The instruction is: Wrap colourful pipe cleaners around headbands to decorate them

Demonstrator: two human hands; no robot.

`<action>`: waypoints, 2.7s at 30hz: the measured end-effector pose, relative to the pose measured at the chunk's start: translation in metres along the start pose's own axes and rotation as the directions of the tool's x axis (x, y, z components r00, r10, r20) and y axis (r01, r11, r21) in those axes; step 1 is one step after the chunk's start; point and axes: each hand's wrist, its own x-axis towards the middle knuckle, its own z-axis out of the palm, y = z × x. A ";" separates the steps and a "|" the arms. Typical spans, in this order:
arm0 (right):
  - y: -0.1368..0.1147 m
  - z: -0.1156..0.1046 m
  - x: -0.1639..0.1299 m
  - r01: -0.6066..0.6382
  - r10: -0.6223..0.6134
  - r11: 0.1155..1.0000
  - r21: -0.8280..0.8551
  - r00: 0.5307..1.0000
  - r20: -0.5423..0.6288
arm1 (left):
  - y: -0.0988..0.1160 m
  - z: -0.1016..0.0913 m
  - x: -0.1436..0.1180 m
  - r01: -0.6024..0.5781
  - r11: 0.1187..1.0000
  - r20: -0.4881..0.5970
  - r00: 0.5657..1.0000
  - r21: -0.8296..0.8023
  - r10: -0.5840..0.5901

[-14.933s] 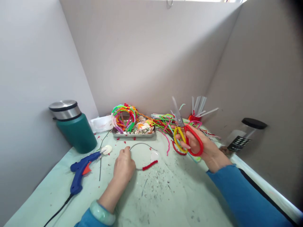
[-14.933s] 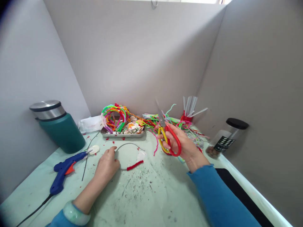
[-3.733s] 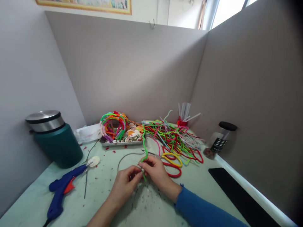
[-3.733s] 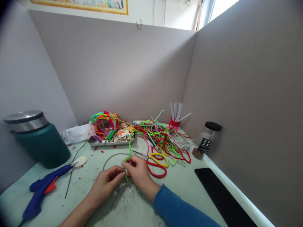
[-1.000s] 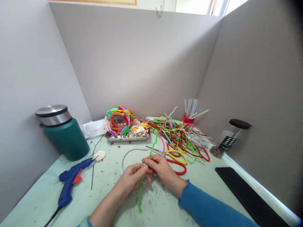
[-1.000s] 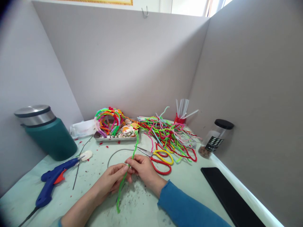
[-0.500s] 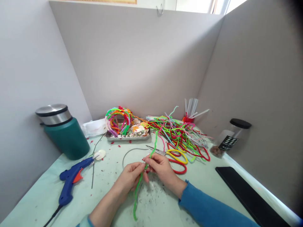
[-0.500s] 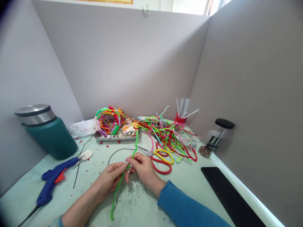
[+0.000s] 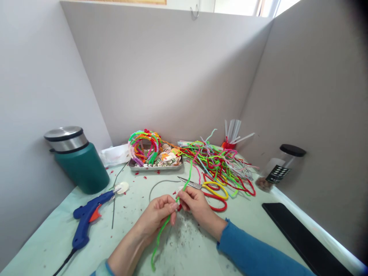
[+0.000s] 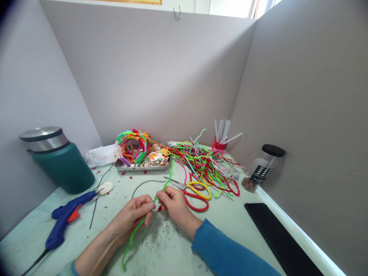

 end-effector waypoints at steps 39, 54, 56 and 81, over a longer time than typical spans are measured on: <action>0.006 -0.005 0.005 -0.110 0.068 0.951 0.288 0.986 0.150 | -0.003 0.003 -0.001 0.084 0.996 0.027 0.996 -0.003 -0.084; -0.004 -0.001 0.000 0.007 -0.006 0.998 0.068 1.000 -0.009 | -0.005 0.004 0.000 0.084 0.996 0.051 0.995 0.017 -0.085; -0.002 -0.005 0.003 -0.023 0.026 0.991 0.128 0.999 -0.022 | -0.006 0.004 0.001 0.117 0.993 0.046 0.992 -0.004 -0.117; -0.003 -0.006 0.003 -0.010 0.010 1.000 0.003 0.997 0.077 | -0.005 0.004 0.002 0.082 0.997 -0.002 0.997 0.005 -0.082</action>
